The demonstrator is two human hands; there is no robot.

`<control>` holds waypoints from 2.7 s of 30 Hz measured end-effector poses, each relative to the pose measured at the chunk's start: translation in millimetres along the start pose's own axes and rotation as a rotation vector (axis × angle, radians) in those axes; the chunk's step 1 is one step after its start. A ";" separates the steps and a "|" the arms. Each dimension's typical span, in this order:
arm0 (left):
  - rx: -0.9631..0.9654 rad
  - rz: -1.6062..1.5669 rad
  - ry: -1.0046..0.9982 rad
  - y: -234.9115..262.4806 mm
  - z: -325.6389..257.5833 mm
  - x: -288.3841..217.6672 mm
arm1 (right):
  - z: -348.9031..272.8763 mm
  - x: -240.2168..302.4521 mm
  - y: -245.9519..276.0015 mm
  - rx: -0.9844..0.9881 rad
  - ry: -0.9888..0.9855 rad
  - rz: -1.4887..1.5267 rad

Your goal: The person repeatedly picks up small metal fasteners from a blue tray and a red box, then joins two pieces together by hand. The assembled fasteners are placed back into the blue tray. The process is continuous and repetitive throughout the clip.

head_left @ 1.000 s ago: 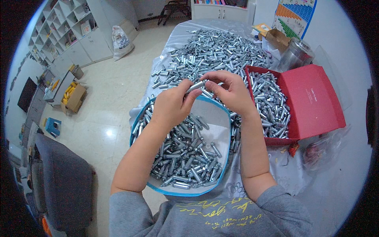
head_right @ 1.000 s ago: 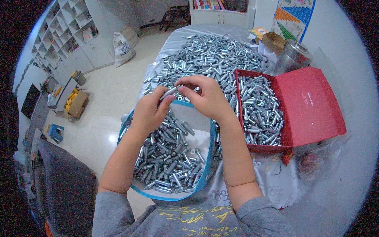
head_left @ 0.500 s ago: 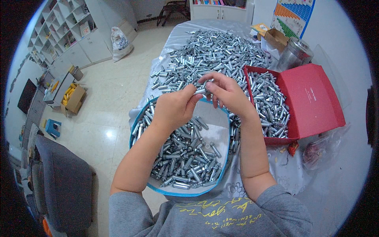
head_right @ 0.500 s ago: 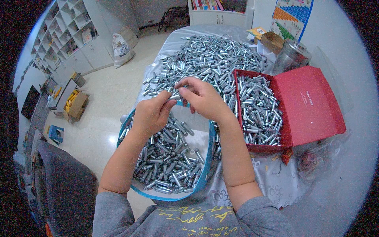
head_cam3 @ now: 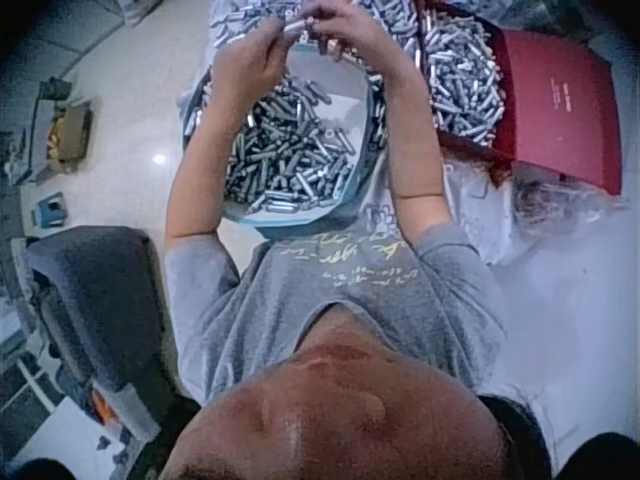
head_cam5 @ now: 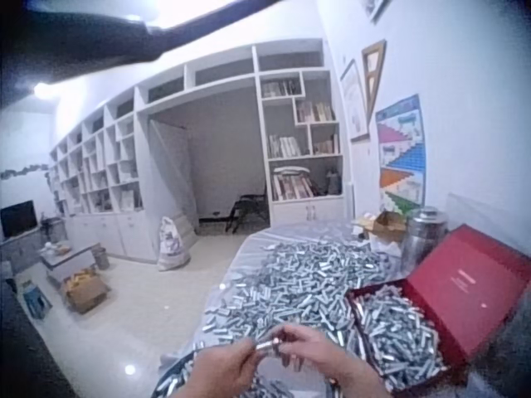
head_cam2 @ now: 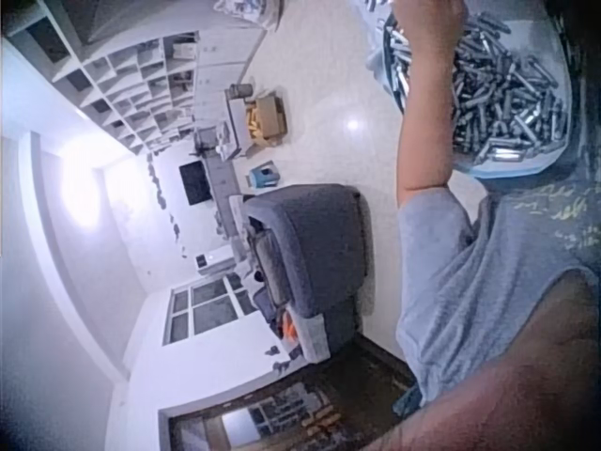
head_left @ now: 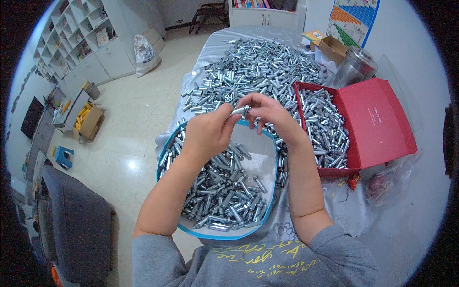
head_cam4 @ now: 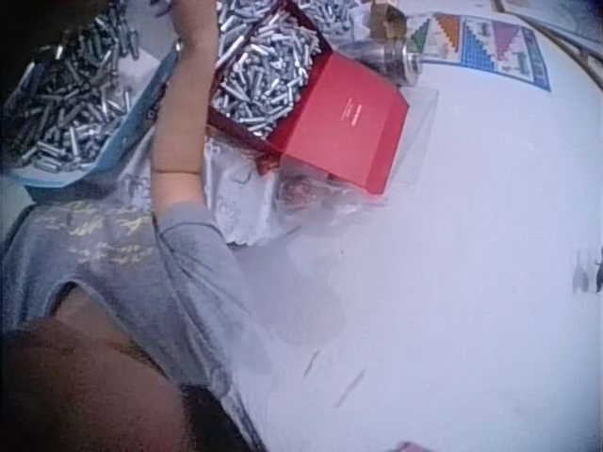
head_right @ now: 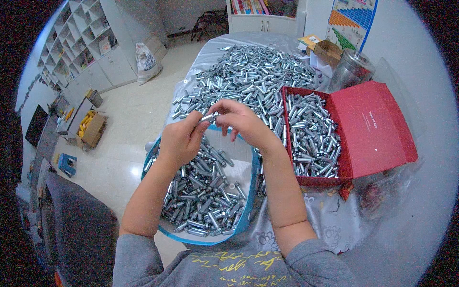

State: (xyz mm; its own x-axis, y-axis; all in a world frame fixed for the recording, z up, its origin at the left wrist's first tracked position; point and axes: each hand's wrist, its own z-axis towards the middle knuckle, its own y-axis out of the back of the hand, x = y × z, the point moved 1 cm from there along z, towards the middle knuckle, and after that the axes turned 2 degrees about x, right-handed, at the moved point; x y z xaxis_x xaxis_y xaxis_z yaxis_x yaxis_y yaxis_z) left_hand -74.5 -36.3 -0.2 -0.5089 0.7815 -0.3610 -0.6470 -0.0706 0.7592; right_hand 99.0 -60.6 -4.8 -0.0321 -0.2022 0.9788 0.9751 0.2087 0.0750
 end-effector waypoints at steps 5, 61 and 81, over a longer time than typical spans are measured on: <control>0.008 0.016 -0.036 -1.2 1.7 -2.5 | 1.9 -0.1 -1.5 -0.081 0.084 -0.008; 0.052 0.083 -0.028 -2.9 1.2 -0.1 | 5.1 -4.5 9.3 -0.055 -0.094 0.131; 0.037 0.066 -0.035 -2.4 1.1 0.4 | 3.6 3.9 -3.3 -0.111 -0.192 0.148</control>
State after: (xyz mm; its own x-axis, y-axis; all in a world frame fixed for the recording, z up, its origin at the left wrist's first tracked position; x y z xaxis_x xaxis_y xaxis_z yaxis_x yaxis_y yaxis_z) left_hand -72.6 -35.2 -1.5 -0.5297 0.7968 -0.2908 -0.5910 -0.1008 0.8004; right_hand 94.8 -58.6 -0.5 0.0817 0.0104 0.9966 0.9901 0.1137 -0.0824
